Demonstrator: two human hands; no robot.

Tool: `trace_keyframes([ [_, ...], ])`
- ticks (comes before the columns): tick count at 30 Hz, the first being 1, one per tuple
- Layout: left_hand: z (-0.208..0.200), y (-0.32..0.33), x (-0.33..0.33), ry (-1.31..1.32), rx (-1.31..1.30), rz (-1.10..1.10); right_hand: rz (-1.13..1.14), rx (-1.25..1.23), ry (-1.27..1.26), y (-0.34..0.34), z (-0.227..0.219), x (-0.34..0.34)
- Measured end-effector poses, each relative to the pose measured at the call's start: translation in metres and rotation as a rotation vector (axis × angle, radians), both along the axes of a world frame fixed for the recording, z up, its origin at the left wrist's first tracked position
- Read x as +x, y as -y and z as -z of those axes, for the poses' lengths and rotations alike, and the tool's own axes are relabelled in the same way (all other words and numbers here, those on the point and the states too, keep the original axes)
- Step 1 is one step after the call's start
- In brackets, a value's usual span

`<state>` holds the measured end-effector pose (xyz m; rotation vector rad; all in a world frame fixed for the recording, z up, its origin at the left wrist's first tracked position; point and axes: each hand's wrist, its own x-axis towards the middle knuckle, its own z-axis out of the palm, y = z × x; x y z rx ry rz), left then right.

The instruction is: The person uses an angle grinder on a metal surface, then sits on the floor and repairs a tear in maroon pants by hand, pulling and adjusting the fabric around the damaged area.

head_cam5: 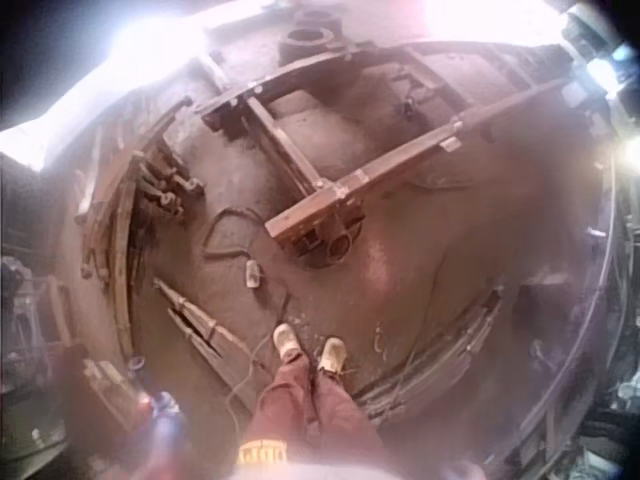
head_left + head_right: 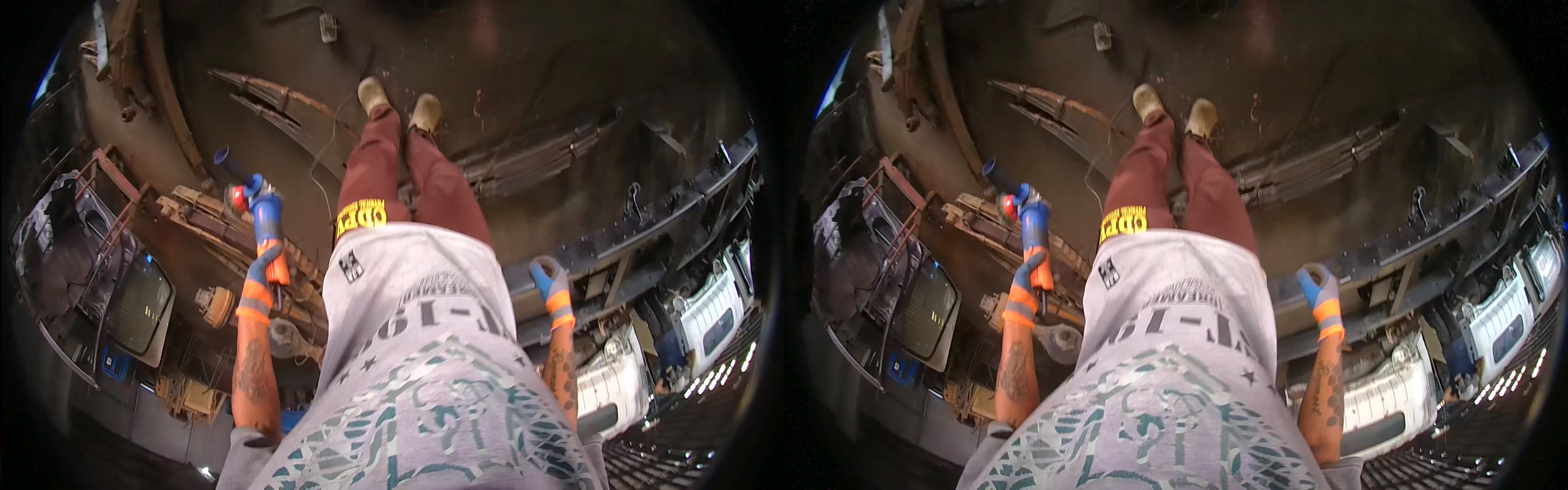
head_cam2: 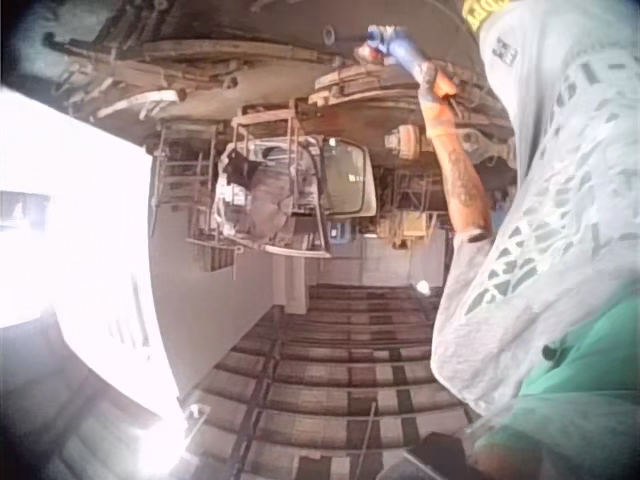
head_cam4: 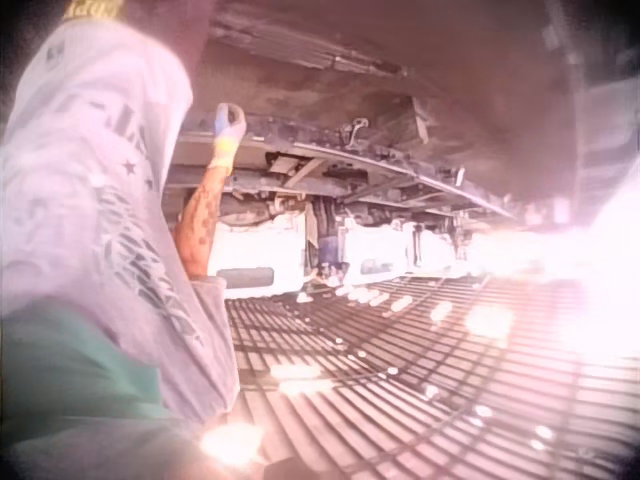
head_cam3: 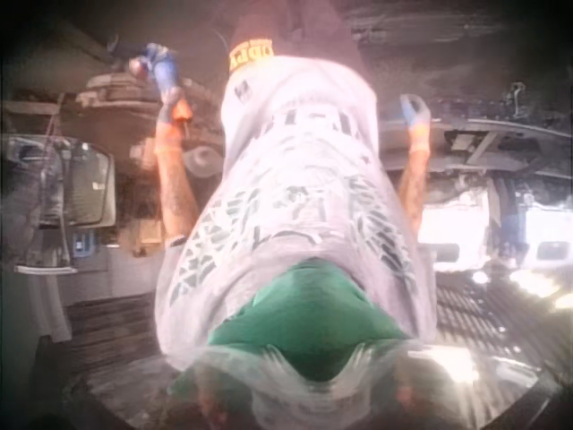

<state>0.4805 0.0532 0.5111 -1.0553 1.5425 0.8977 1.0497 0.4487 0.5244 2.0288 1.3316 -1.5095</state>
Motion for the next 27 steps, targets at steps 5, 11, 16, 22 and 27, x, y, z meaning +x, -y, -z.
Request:
trace_keyframes([
  [5,0.006,-0.058,-0.005,0.005,0.002,0.091,-0.117,0.172,0.015,-0.071,-0.03,-0.051],
  [11,-0.01,-0.067,0.001,-0.11,-0.011,0.271,-0.158,0.269,-0.11,-0.131,-0.026,-0.094],
  [16,0.011,-0.045,0.023,-0.153,-0.123,0.277,-0.379,0.289,-0.115,-0.164,0.002,-0.111],
  [22,0.003,-0.086,0.067,-0.145,-0.207,0.113,-0.565,0.144,0.012,-0.239,0.07,-0.123],
  [27,0.012,-0.098,0.131,-0.054,-0.33,0.068,-0.641,0.145,0.063,-0.331,0.189,-0.12],
])
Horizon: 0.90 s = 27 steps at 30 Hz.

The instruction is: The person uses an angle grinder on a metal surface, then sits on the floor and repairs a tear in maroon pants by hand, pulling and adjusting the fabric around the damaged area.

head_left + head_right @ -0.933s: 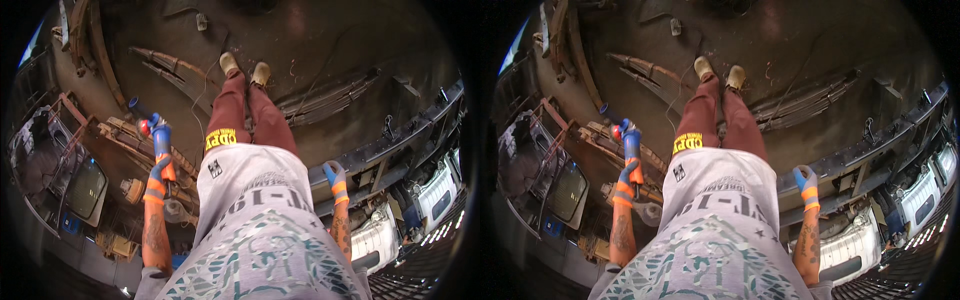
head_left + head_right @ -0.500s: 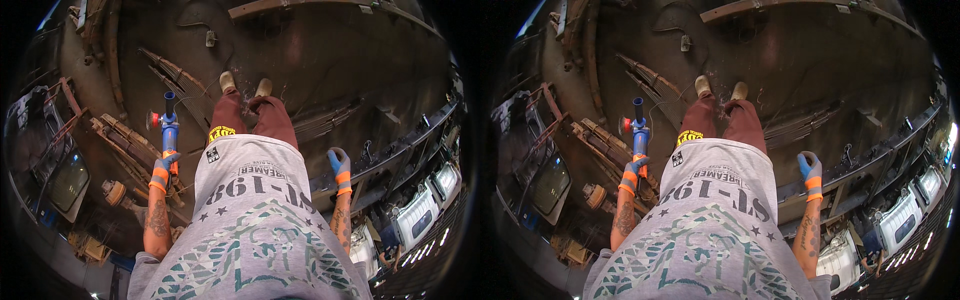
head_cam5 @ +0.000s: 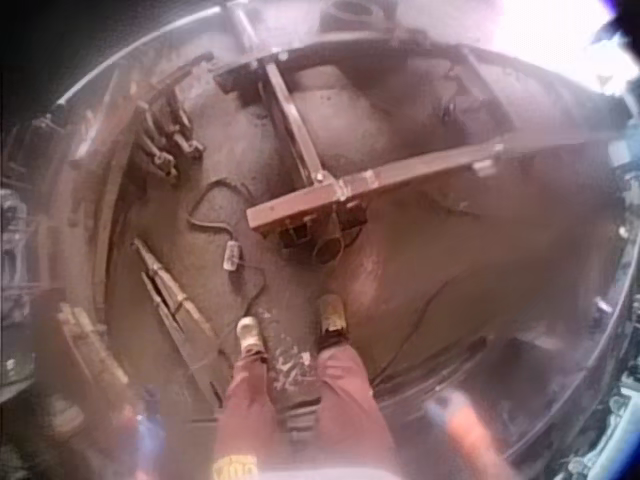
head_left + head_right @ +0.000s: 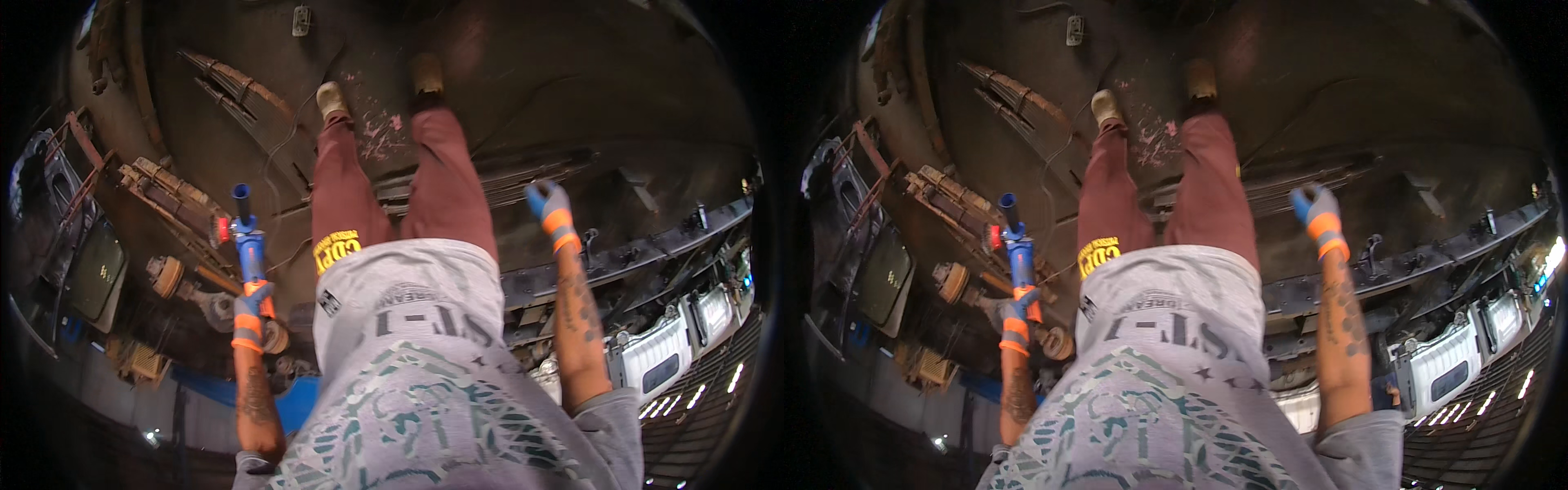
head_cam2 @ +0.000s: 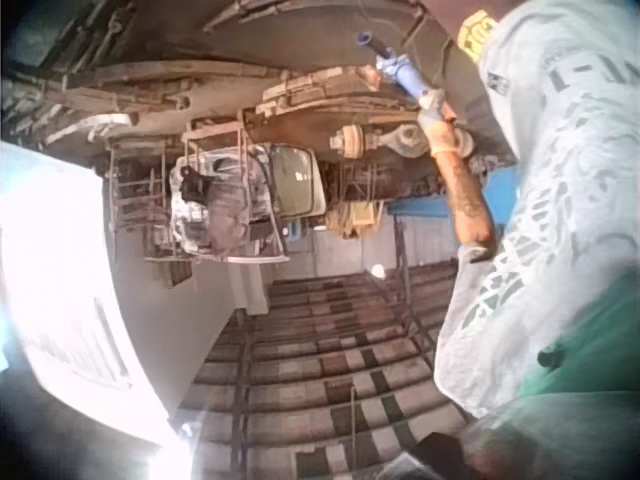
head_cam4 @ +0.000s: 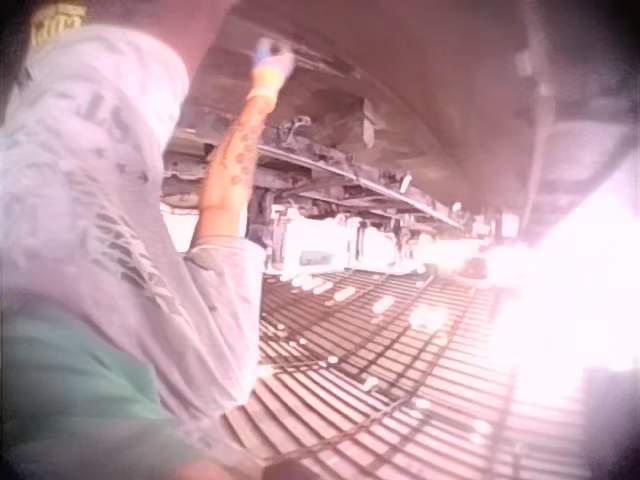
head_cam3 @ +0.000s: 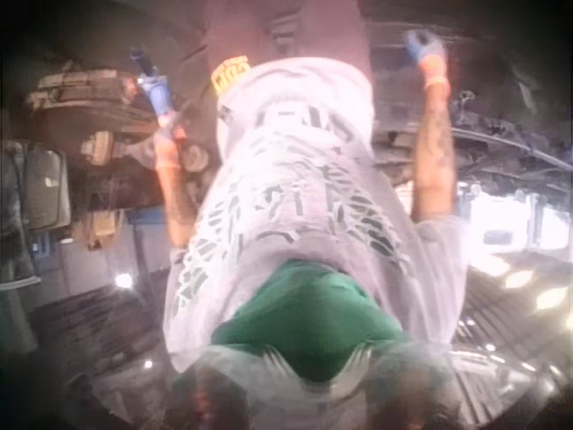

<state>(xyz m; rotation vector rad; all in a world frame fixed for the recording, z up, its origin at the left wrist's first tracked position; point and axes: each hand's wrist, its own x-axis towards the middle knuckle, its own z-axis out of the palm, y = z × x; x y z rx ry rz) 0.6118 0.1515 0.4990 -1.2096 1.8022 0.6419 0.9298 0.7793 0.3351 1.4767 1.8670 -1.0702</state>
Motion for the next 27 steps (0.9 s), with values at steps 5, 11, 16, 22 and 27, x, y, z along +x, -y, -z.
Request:
trace_keyframes([
  [5,0.012,-0.069,0.03,0.021,0.048,0.009,-0.154,-0.022,-0.072,-0.041,0.062,-0.116],
  [11,0.036,-0.113,0.013,0.09,0.214,0.028,0.417,-0.49,-0.212,-0.01,0.175,-0.195],
  [16,0.066,-0.119,0.005,0.127,0.263,-0.162,-0.138,-0.558,-0.107,0.045,0.263,-0.195],
  [22,0.098,-0.077,0.005,0.256,0.216,-0.02,-0.434,-0.375,-0.107,0.057,0.291,-0.168],
  [27,0.105,-0.044,0.036,0.259,0.131,-0.041,-0.454,-0.404,-0.004,0.049,0.286,-0.169],
])
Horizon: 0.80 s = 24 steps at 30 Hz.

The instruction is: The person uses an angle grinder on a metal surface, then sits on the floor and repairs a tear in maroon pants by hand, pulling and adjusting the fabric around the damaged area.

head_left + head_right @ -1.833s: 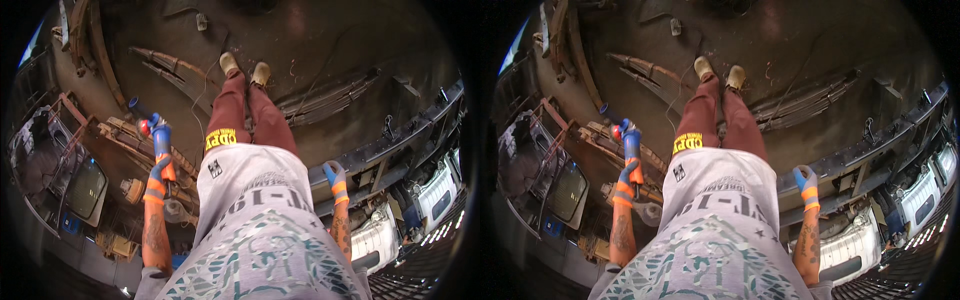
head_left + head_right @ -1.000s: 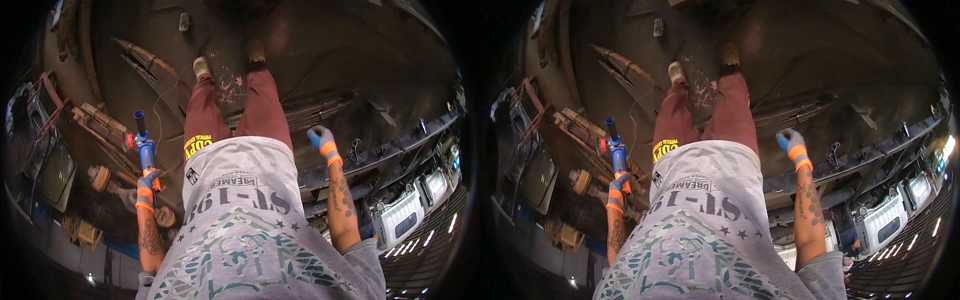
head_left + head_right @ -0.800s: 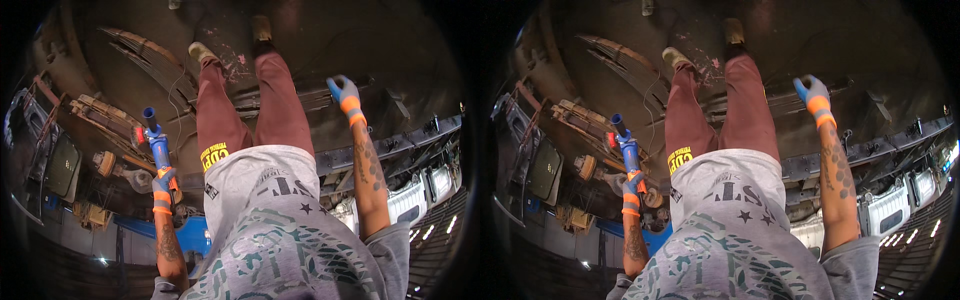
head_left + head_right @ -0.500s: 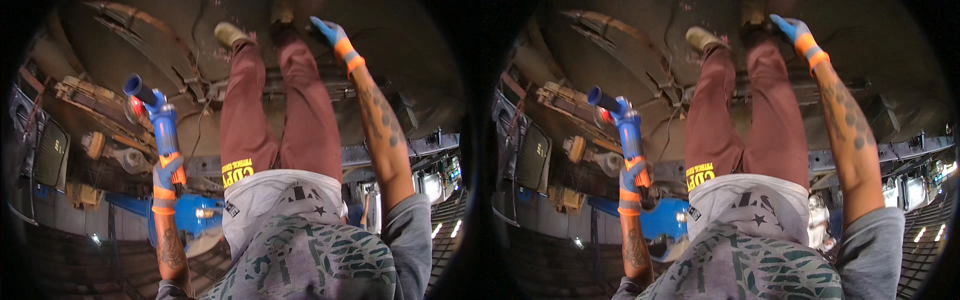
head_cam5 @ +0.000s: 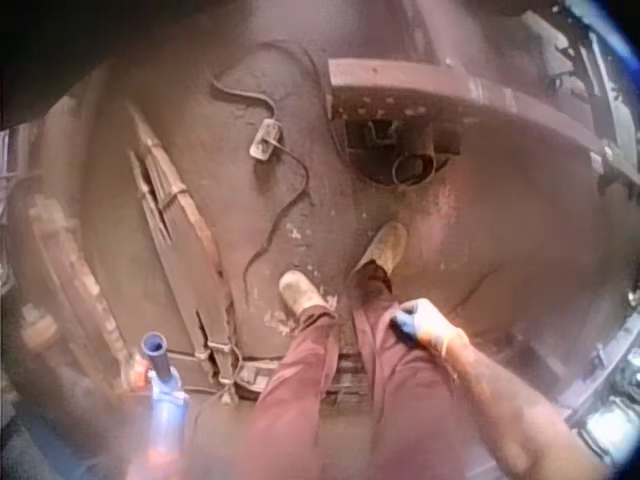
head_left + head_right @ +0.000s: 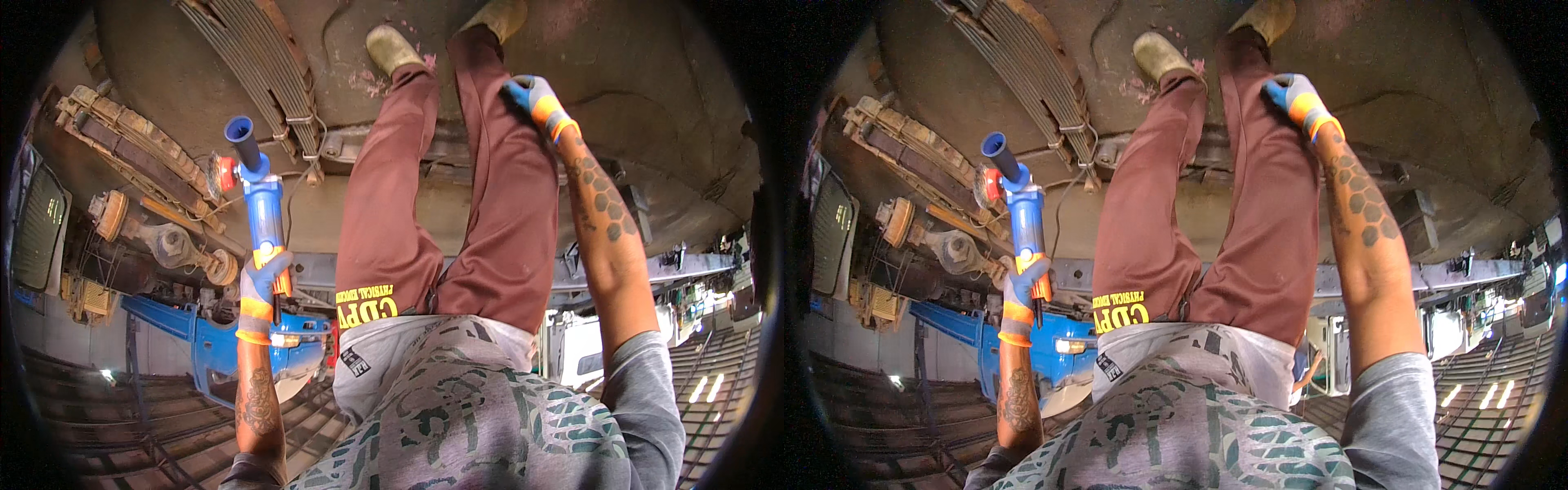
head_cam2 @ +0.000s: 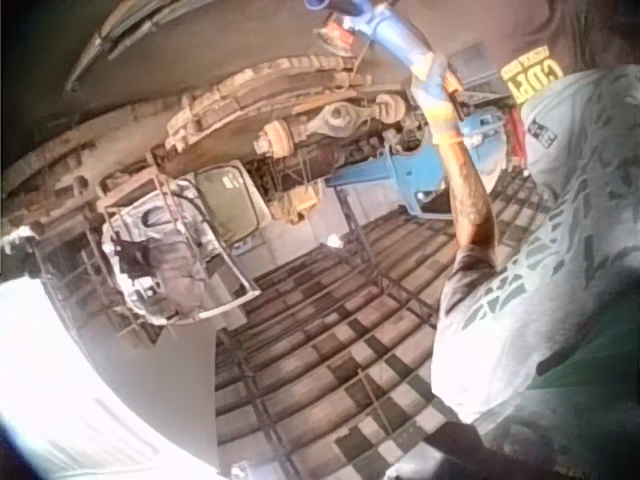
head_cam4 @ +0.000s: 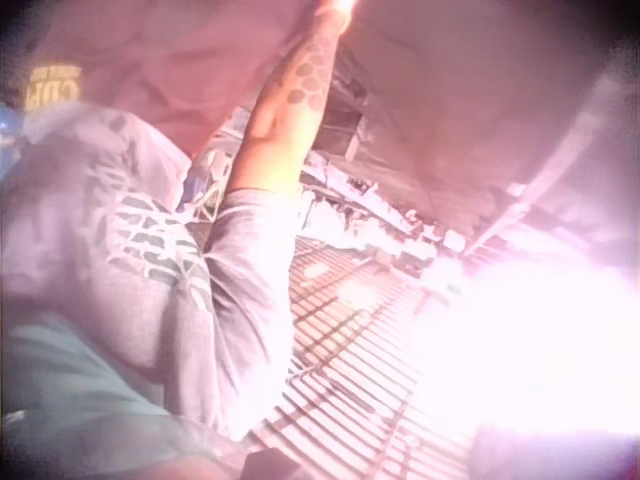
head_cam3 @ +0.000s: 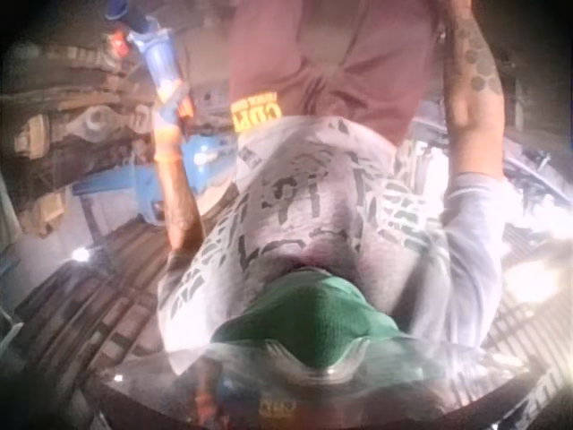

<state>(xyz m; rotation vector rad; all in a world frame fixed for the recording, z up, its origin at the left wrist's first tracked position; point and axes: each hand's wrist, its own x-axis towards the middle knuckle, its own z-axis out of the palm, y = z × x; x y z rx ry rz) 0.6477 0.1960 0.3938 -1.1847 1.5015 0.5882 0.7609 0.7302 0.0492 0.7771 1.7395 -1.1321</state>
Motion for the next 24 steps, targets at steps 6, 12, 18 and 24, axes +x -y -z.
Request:
trace_keyframes([
  [6,-0.004,0.007,0.015,-0.051,-0.081,-0.06,-0.182,0.089,0.156,0.012,-0.012,-0.039],
  [12,-0.008,-0.027,-0.007,-0.139,-0.019,-0.071,-0.201,0.146,0.154,0.012,0.016,-0.027],
  [18,-0.001,-0.043,-0.013,-0.112,0.078,-0.087,-0.133,-0.032,0.15,0.01,0.019,-0.023],
  [24,-0.005,-0.061,0.0,-0.072,0.025,-0.297,-0.635,0.19,-0.062,0.05,-0.049,-0.081],
])
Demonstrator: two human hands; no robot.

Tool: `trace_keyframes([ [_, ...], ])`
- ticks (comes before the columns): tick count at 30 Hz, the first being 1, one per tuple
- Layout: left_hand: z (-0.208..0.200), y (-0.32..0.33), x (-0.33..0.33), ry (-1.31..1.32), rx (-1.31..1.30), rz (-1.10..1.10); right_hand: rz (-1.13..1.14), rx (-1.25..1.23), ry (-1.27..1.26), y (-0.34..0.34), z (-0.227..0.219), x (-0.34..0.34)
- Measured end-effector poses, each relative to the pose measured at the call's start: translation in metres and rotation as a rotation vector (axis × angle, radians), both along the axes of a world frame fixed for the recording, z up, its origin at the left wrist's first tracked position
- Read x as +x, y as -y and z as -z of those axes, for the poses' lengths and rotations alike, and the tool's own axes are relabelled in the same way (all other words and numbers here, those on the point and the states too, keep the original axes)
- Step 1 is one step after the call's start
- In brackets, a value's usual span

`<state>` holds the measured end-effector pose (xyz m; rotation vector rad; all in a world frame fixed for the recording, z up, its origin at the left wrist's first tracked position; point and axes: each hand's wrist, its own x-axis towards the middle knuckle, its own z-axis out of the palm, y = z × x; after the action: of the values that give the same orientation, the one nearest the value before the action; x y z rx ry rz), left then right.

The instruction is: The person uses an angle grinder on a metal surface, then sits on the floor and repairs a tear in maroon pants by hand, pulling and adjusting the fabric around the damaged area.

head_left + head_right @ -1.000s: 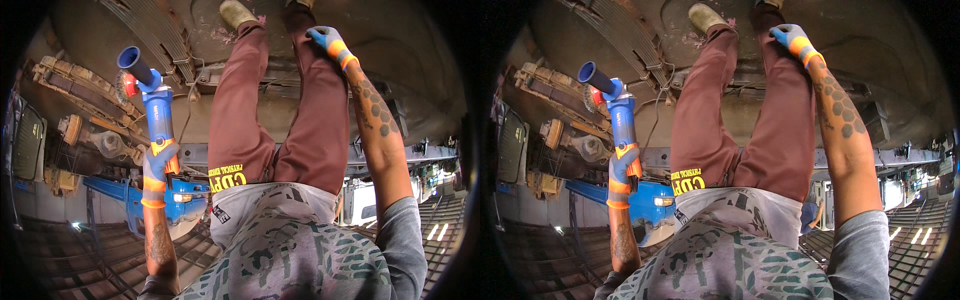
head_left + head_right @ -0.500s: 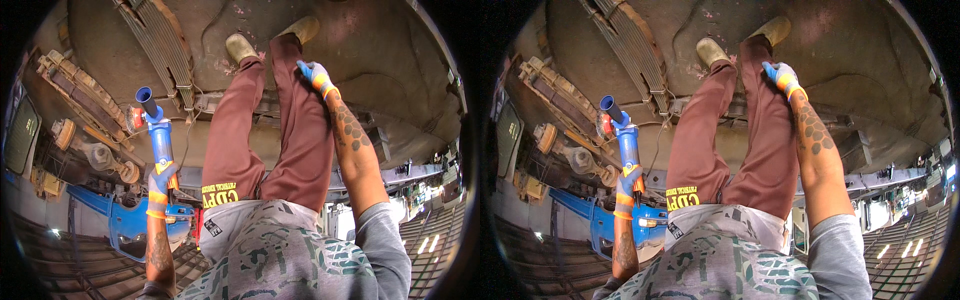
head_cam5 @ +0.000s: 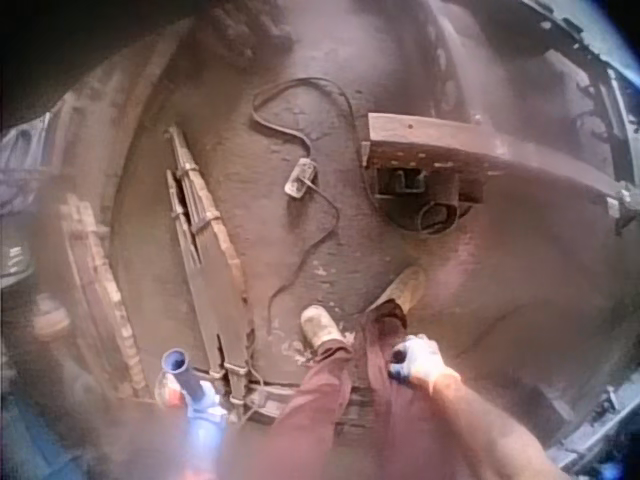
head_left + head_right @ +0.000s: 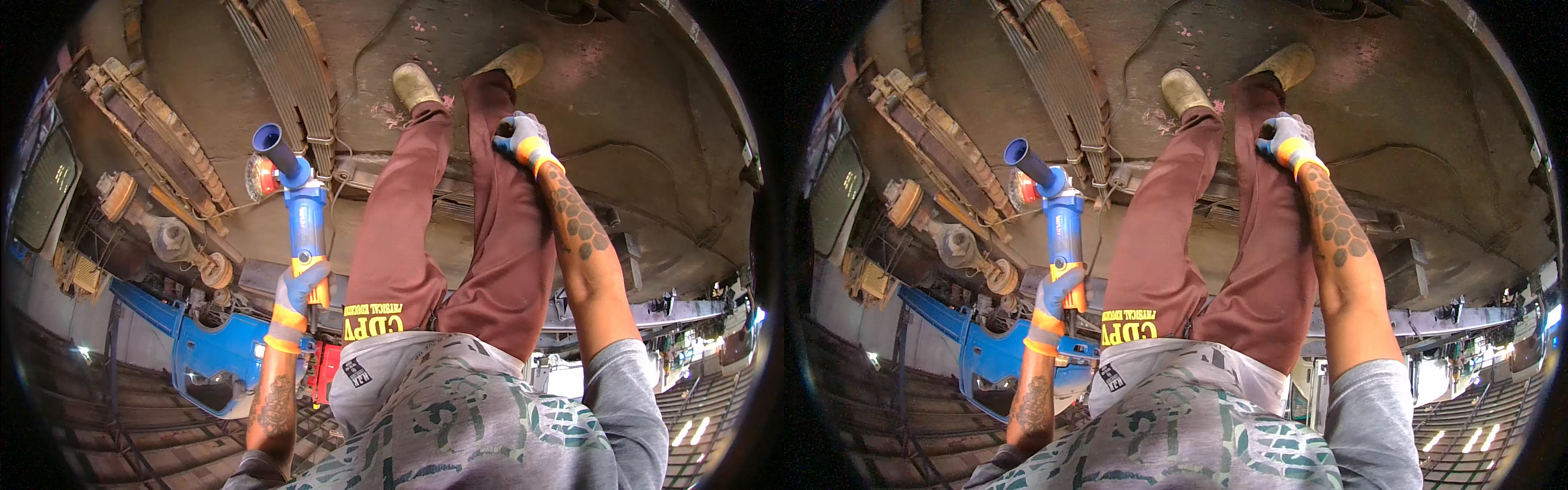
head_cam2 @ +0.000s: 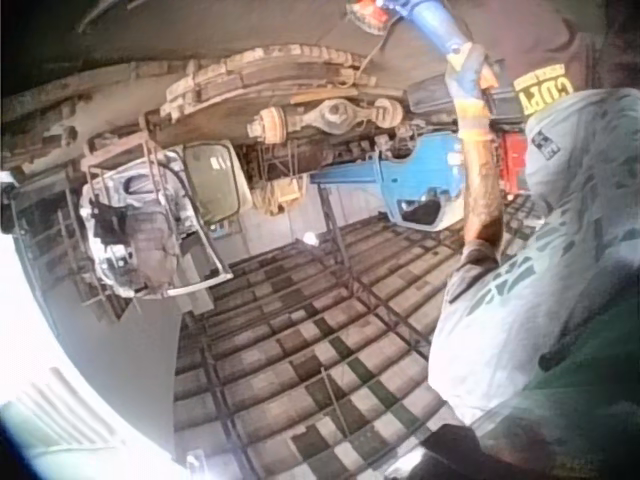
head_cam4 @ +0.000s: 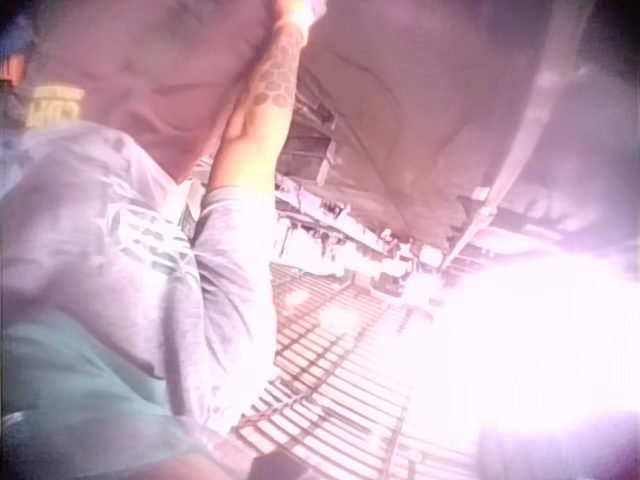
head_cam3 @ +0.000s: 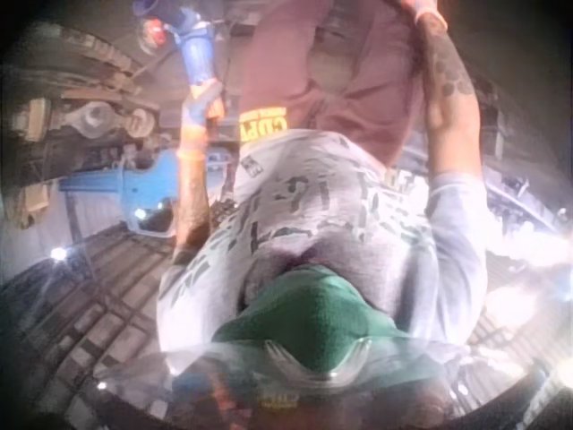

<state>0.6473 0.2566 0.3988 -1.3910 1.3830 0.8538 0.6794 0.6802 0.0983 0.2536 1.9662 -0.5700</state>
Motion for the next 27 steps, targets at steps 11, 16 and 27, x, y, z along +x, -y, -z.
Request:
trace_keyframes([
  [11,0.011,0.025,0.026,0.031,-0.048,-0.042,1.609,-0.222,-0.111,-0.083,0.056,0.05],
  [16,0.005,0.025,0.034,0.023,-0.085,-0.034,1.984,-0.285,-0.191,-0.142,0.024,0.048],
  [27,0.015,0.029,0.041,0.044,-0.011,0.038,1.139,-0.086,0.097,-0.111,0.017,0.08],
])
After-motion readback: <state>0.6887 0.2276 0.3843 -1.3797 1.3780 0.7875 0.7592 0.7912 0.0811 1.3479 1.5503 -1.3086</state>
